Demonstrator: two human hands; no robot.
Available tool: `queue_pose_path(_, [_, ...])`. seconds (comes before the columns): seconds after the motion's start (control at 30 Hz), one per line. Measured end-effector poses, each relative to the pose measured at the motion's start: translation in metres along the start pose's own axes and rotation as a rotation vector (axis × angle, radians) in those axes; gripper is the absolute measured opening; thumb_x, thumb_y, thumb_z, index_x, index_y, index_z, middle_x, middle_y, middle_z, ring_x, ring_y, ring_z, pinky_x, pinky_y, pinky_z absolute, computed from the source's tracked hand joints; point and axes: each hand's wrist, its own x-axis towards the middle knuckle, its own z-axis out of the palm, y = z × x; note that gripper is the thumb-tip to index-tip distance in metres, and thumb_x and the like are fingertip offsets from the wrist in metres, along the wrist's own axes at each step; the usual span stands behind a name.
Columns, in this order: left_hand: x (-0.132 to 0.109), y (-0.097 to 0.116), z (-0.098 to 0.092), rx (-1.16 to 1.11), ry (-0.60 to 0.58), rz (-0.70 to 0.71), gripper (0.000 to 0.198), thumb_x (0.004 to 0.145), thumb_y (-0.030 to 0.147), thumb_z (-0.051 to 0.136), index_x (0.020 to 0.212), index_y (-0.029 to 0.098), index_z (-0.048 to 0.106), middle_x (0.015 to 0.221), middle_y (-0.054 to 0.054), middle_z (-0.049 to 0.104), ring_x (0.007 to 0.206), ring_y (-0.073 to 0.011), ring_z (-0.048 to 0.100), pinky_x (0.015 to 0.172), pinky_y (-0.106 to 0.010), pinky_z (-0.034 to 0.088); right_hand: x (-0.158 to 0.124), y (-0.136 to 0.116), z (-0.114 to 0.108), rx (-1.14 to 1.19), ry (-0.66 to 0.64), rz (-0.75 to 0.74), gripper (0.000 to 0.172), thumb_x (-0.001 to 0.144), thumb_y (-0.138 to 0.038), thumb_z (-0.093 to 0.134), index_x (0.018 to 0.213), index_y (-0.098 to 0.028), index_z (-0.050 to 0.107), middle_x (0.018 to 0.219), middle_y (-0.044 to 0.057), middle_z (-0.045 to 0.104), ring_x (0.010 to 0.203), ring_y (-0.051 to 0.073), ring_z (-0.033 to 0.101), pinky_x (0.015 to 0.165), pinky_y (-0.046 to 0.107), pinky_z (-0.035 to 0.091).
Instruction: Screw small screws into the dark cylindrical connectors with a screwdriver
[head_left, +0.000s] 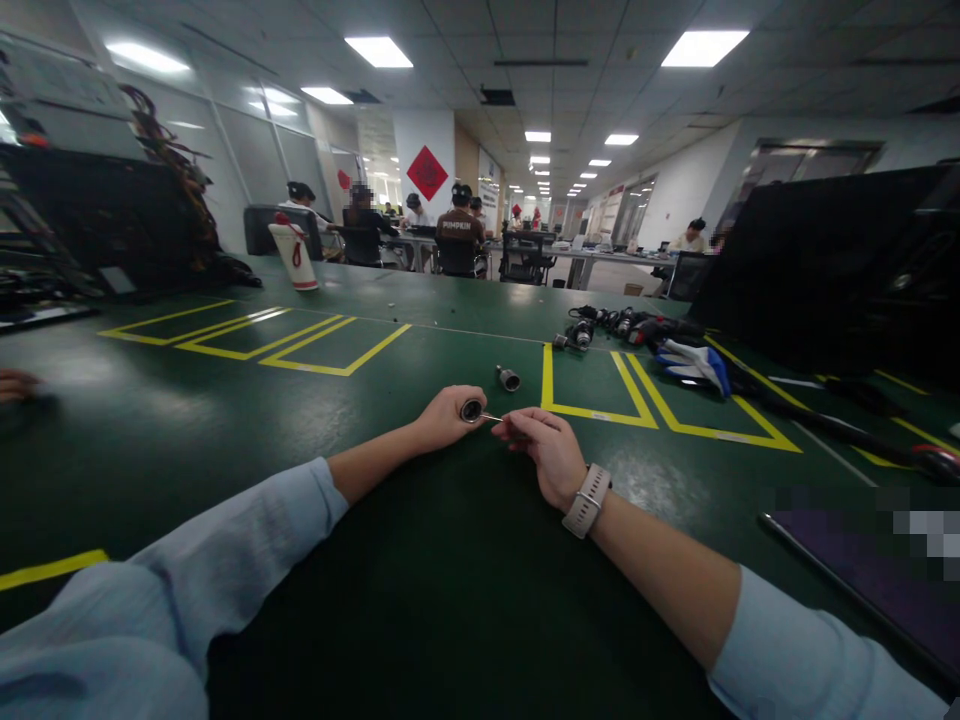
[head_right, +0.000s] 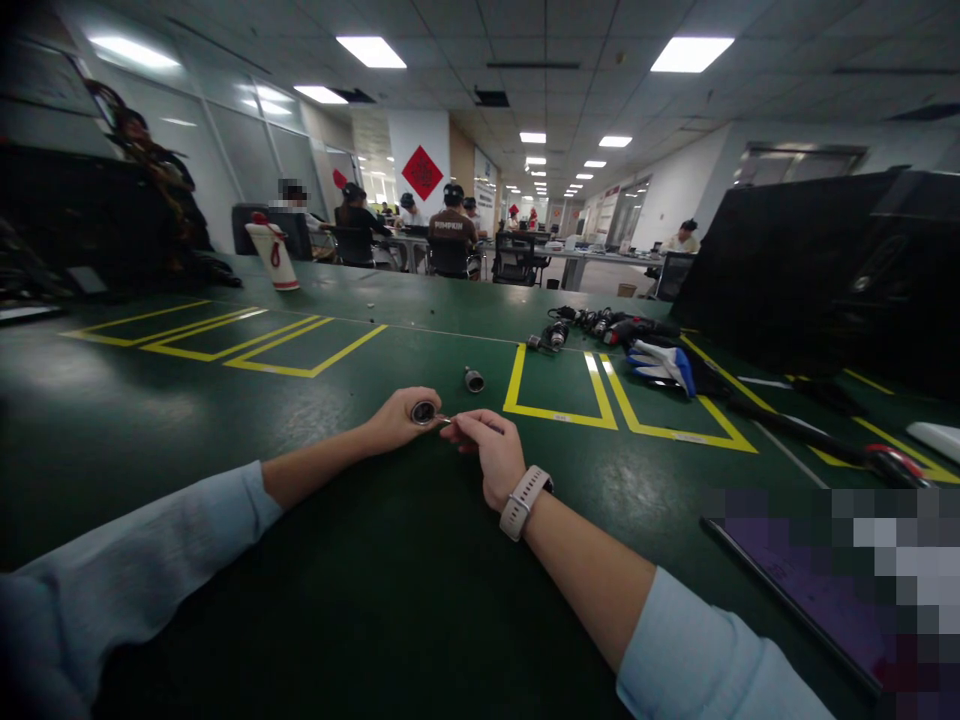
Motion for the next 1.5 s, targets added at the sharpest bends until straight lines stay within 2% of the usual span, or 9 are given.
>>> queue_pose_path(0.2, [0.0004, 0.0007, 0.0011, -0.119, 0.012, -0.023, 0.019, 0.071, 0.03, 0.057, 0.064, 0.014, 0.049, 0.06, 0.004, 0.046, 0.054, -0.0081, 0.043, 0.051, -0.02, 0.034, 0.0012, 0.0024, -0.0008, 0.029, -0.014, -0.013, 0.012, 0.066, -0.029, 0.064, 0.067, -0.018, 0.064, 0.07, 0.004, 0.069, 0.068, 0.016, 0.058, 0.06, 0.028, 0.04])
queue_pose_path(0.37, [0.0022, 0.0019, 0.0005, 0.03, 0.028, -0.029, 0.016, 0.07, 0.027, 0.058, 0.063, 0.015, 0.05, 0.059, 0.004, 0.048, 0.055, -0.0094, 0.044, 0.052, -0.021, 0.033, 0.0, 0.0043, 0.0012, -0.036, 0.062, -0.08, 0.011, 0.068, -0.029, 0.062, 0.064, -0.018, 0.064, 0.065, 0.003, 0.068, 0.065, 0.016, 0.058, 0.061, 0.029, 0.04])
queue_pose_path(0.5, [0.0023, 0.0014, 0.0004, 0.085, 0.015, -0.011, 0.014, 0.069, 0.025, 0.059, 0.063, 0.015, 0.051, 0.057, 0.005, 0.047, 0.054, -0.0093, 0.043, 0.051, -0.021, 0.032, -0.0017, 0.0043, 0.0029, -0.112, 0.027, -0.095, 0.011, 0.068, -0.028, 0.062, 0.065, -0.018, 0.064, 0.066, 0.003, 0.068, 0.067, 0.016, 0.059, 0.062, 0.029, 0.039])
queue_pose_path(0.73, [0.0, -0.0004, 0.0011, -0.098, -0.003, -0.003, 0.016, 0.071, 0.028, 0.057, 0.067, 0.015, 0.051, 0.062, 0.003, 0.049, 0.057, -0.0092, 0.045, 0.054, -0.02, 0.036, 0.0012, 0.0008, -0.0004, 0.025, -0.017, 0.015, 0.01, 0.066, -0.028, 0.064, 0.066, -0.018, 0.064, 0.068, 0.003, 0.069, 0.066, 0.016, 0.058, 0.062, 0.029, 0.039])
queue_pose_path(0.83, [0.0001, -0.0009, 0.0018, -0.145, -0.021, -0.01, 0.017, 0.071, 0.029, 0.058, 0.067, 0.014, 0.051, 0.062, 0.004, 0.049, 0.057, -0.0088, 0.045, 0.053, -0.02, 0.036, 0.0015, 0.0018, -0.0006, 0.031, -0.019, 0.008, 0.011, 0.067, -0.028, 0.063, 0.067, -0.018, 0.064, 0.069, 0.004, 0.069, 0.067, 0.016, 0.058, 0.062, 0.029, 0.04])
queue_pose_path(1.03, [0.0015, 0.0009, 0.0007, 0.002, -0.002, 0.002, 0.017, 0.071, 0.029, 0.058, 0.064, 0.015, 0.05, 0.06, 0.004, 0.048, 0.055, -0.0089, 0.044, 0.053, -0.021, 0.033, -0.002, 0.0066, 0.0013, -0.178, 0.028, -0.151, 0.013, 0.072, -0.03, 0.06, 0.068, -0.019, 0.065, 0.068, 0.003, 0.067, 0.071, 0.017, 0.059, 0.065, 0.03, 0.04])
queue_pose_path(1.13, [0.0016, 0.0016, -0.0006, 0.05, -0.023, 0.022, 0.016, 0.07, 0.026, 0.058, 0.063, 0.015, 0.05, 0.059, 0.004, 0.047, 0.055, -0.0089, 0.044, 0.052, -0.021, 0.032, -0.003, 0.0067, 0.0019, -0.246, 0.005, -0.167, 0.013, 0.072, -0.029, 0.059, 0.067, -0.019, 0.065, 0.069, 0.003, 0.067, 0.071, 0.017, 0.058, 0.064, 0.03, 0.04])
queue_pose_path(1.37, [-0.0002, 0.0, 0.0006, -0.06, -0.022, 0.023, 0.014, 0.071, 0.026, 0.057, 0.066, 0.014, 0.051, 0.063, 0.003, 0.049, 0.058, -0.0091, 0.046, 0.055, -0.02, 0.035, 0.0017, 0.0035, -0.0006, 0.001, -0.005, 0.0, 0.01, 0.067, -0.027, 0.063, 0.064, -0.017, 0.064, 0.064, 0.003, 0.068, 0.065, 0.015, 0.058, 0.059, 0.027, 0.039])
queue_pose_path(1.5, [-0.0002, -0.0005, 0.0016, -0.123, -0.017, 0.011, 0.015, 0.071, 0.027, 0.057, 0.066, 0.014, 0.051, 0.062, 0.004, 0.049, 0.057, -0.0088, 0.046, 0.054, -0.02, 0.035, 0.0015, 0.003, 0.0002, 0.031, -0.013, -0.002, 0.01, 0.066, -0.027, 0.064, 0.065, -0.017, 0.064, 0.066, 0.003, 0.068, 0.066, 0.015, 0.058, 0.06, 0.027, 0.039])
